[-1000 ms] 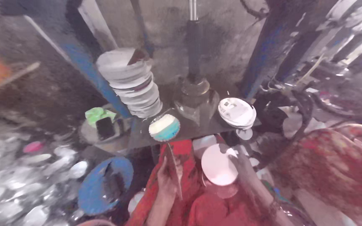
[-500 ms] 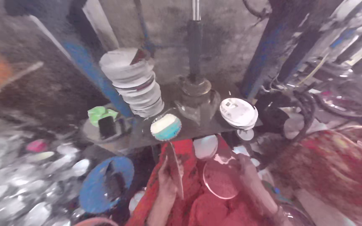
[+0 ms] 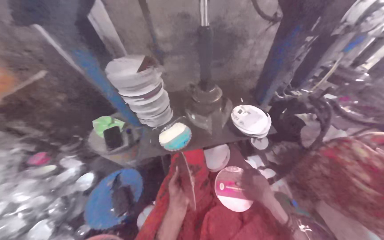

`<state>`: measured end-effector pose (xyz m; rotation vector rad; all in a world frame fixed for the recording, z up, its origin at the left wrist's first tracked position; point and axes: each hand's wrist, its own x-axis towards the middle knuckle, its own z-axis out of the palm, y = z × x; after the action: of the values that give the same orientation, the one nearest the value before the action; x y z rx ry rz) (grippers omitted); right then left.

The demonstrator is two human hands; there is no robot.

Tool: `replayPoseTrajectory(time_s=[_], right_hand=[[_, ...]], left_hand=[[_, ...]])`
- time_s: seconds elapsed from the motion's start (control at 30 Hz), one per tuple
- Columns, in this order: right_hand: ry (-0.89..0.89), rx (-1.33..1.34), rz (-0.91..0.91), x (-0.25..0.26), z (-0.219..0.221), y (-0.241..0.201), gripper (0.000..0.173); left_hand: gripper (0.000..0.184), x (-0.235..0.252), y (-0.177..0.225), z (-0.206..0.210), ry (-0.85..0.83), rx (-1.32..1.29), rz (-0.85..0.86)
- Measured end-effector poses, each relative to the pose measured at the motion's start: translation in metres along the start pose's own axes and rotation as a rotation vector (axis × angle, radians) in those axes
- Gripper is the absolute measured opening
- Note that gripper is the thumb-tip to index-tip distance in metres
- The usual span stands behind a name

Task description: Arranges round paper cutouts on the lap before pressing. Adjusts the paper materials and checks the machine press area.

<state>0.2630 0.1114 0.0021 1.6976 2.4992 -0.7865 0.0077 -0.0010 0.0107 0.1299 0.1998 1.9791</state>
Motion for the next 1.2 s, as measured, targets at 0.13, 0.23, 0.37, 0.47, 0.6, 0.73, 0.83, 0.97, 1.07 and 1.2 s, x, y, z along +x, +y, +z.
replayPoseTrajectory(time_s=[0.13,0.23,0.37,0.47,0.6,0.73,0.83,0.97,1.07,1.2], right_hand=[[0.286,0.209,-0.109,0.005,0.000,0.001,0.048],[0.393,0.261,-0.254,0.013,0.001,0.007,0.040],[0.366,0.373,-0.096,0.016,-0.003,0.002,0.041],[0.457,0.805,0.070,0.024,0.000,0.006,0.046],[0.457,1.303,0.159,0.030,-0.008,0.013,0.070],[0.163,0.463,-0.027,0.014,-0.010,0.017,0.058],[0.046,0.232,-0.073,0.002,-0.004,0.007,0.064],[0.231,0.376,-0.095,0.006,-0.008,0.002,0.043],[0.269,0.510,-0.107,0.012,-0.011,0.004,0.042],[0.280,0.633,-0.210,0.006,-0.011,-0.002,0.042]], left_hand=[[0.014,-0.001,0.002,0.000,0.012,-0.036,0.011],[0.020,0.000,0.002,0.002,0.049,-0.015,-0.001],[0.027,0.002,0.002,0.001,0.081,0.043,0.012],[0.025,-0.002,0.002,-0.002,0.083,0.043,0.010],[0.026,-0.001,0.000,0.002,0.044,0.020,0.002],[0.016,-0.001,0.002,0.000,0.039,-0.004,-0.011],[0.013,0.000,0.001,0.000,0.047,0.011,-0.008],[0.017,-0.002,0.002,0.001,0.041,-0.001,-0.008],[0.020,0.000,0.001,0.005,0.052,-0.022,-0.008],[0.034,0.000,0.002,0.004,0.111,0.028,0.009]])
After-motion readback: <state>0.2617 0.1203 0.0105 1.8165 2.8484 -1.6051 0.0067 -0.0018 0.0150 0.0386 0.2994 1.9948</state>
